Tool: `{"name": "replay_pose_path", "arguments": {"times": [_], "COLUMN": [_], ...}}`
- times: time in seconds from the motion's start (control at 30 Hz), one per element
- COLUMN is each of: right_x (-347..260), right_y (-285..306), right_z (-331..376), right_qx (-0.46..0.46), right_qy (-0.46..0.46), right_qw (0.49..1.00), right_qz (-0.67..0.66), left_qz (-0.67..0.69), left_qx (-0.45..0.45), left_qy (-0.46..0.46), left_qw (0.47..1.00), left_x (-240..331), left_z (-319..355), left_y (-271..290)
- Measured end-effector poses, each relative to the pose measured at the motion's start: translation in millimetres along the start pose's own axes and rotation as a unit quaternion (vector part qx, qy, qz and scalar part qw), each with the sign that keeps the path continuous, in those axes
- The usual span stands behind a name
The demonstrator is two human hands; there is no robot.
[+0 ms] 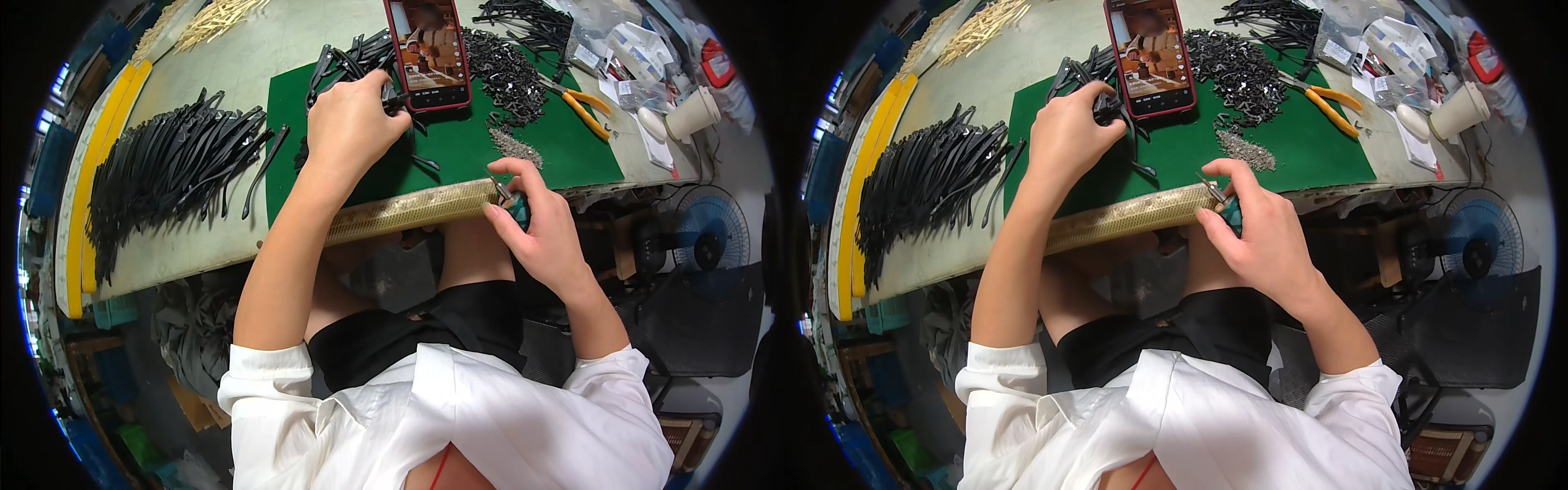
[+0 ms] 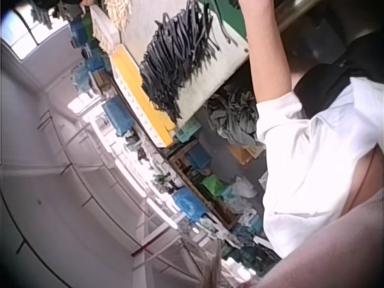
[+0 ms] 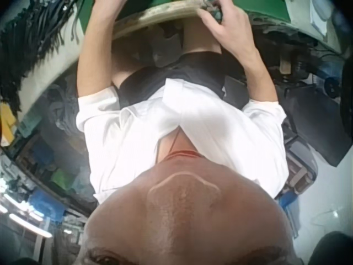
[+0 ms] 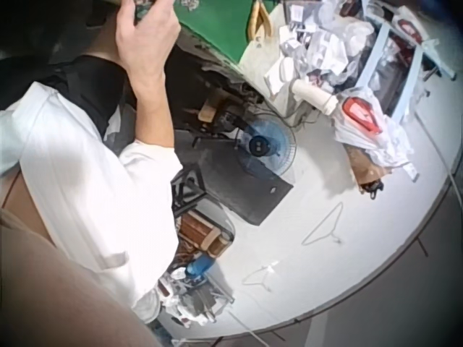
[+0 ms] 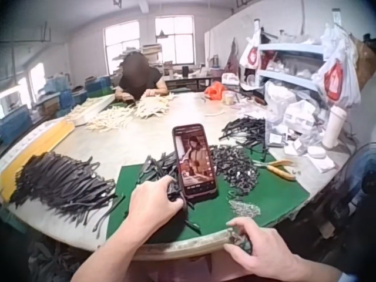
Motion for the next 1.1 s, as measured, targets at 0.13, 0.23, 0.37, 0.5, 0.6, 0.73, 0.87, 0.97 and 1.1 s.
{"name": "replay_pose_path", "arguments": {"times": [0.13,0.23,0.37,0.5,0.6,0.73,0.87,0.97,1.1], "right_x": [-2.8,-2.2,-0.6,0.8,1.9,7.9,27.0,38.0,35.7], "right_y": [1.0,1.2,5.0,9.4,17.2,30.7,43.2,46.0,46.0], "right_z": [-1.6,-0.5,-1.5,-5.1,-9.2,-10.4,-11.3,-12.1,-14.9], "right_qx": [0.008,0.001,0.011,0.02,0.046,0.049,0.041,0.009,-0.026], "right_qy": [0.016,0.005,0.007,0.009,0.009,-0.013,-0.026,-0.051,-0.071], "right_qw": [1.0,1.0,1.0,1.0,0.999,0.999,0.997,0.995,0.992], "right_qz": [0.009,0.01,0.014,0.018,0.017,0.009,0.053,0.084,0.099], "left_qz": [0.036,0.029,0.035,-0.031,-0.126,-0.146,-0.075,-0.022,-0.011], "left_qx": [-0.065,-0.137,-0.197,-0.067,-0.024,0.01,-0.031,-0.076,-0.084], "left_qy": [-0.027,0.003,0.045,-0.007,-0.038,-0.084,-0.042,0.011,0.045], "left_qw": [0.997,0.99,0.979,0.997,0.991,0.986,0.996,0.997,0.995], "left_x": [-7.6,-12.4,-25.7,-20.1,-3.9,4.0,-14.2,-25.7,-35.1], "left_z": [4.3,12.0,22.7,12.7,5.0,3.5,10.5,11.5,13.1], "left_y": [-2.9,-0.4,7.0,20.1,9.5,12.3,24.1,32.3,48.2]}}
Point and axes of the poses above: each hand's wrist, its own z-axis away from the middle knuckle, its own y-axis out of the back of the hand, x = y × z, the point moved 10 cm from there along -z, towards the middle knuckle, and after that the axes turned 9 degrees about z, right-handed, at the moved point
